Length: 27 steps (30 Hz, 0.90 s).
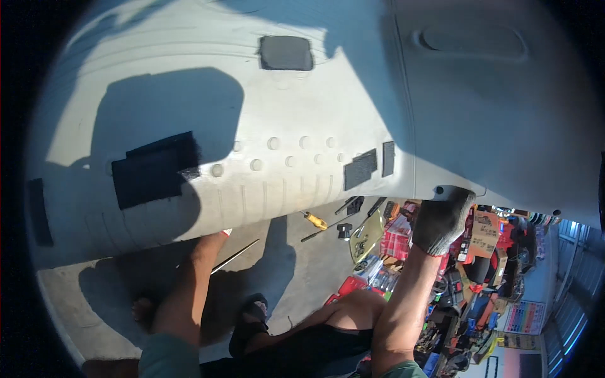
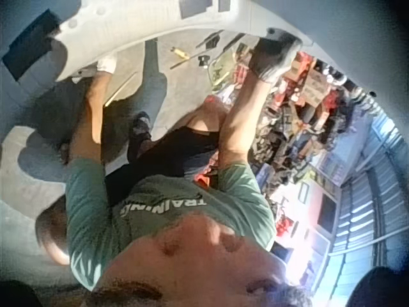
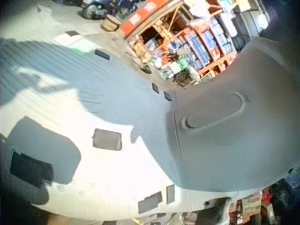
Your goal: The person uses a screwdriver to unfasten and remove panels from a scooter. The person then sorts through tools and hardware in a tray by hand before using the screwdriver on the scooter again.
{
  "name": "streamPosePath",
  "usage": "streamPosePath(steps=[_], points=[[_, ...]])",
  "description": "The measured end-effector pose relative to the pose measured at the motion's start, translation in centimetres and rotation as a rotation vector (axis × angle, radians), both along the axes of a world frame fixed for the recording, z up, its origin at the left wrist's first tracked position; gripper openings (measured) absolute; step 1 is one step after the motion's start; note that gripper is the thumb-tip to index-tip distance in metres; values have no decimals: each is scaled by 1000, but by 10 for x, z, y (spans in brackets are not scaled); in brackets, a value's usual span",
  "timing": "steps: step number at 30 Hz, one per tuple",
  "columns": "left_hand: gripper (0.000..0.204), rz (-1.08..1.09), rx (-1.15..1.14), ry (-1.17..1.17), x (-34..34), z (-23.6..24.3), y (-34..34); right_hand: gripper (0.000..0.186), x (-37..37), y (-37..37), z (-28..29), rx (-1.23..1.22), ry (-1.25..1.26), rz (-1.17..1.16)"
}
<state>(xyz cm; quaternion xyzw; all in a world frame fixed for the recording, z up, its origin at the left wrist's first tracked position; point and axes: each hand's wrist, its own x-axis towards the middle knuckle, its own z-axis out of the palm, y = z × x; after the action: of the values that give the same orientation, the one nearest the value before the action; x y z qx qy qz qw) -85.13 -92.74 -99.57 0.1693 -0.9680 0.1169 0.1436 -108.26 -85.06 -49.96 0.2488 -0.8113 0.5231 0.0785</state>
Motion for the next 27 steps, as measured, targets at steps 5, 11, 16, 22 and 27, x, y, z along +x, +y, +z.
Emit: streamPosePath(steps=[5,11,16,22,27], points=[[49,3,-19,1,2,-9,19,48,-1,-3,-1,23,77,-13],[50,-6,-44,-2,2,-14,34,53,-5,4,4,-253,-218,63],[49,-9,0,10,19,-21,36,42,-3,3,2,98,109,18],[47,8,350,84,34,-18,37,32,-6,6,4,724,812,-14],[45,23,524,113,47,-21,34,33,11,-19,2,-156,-37,-123]])
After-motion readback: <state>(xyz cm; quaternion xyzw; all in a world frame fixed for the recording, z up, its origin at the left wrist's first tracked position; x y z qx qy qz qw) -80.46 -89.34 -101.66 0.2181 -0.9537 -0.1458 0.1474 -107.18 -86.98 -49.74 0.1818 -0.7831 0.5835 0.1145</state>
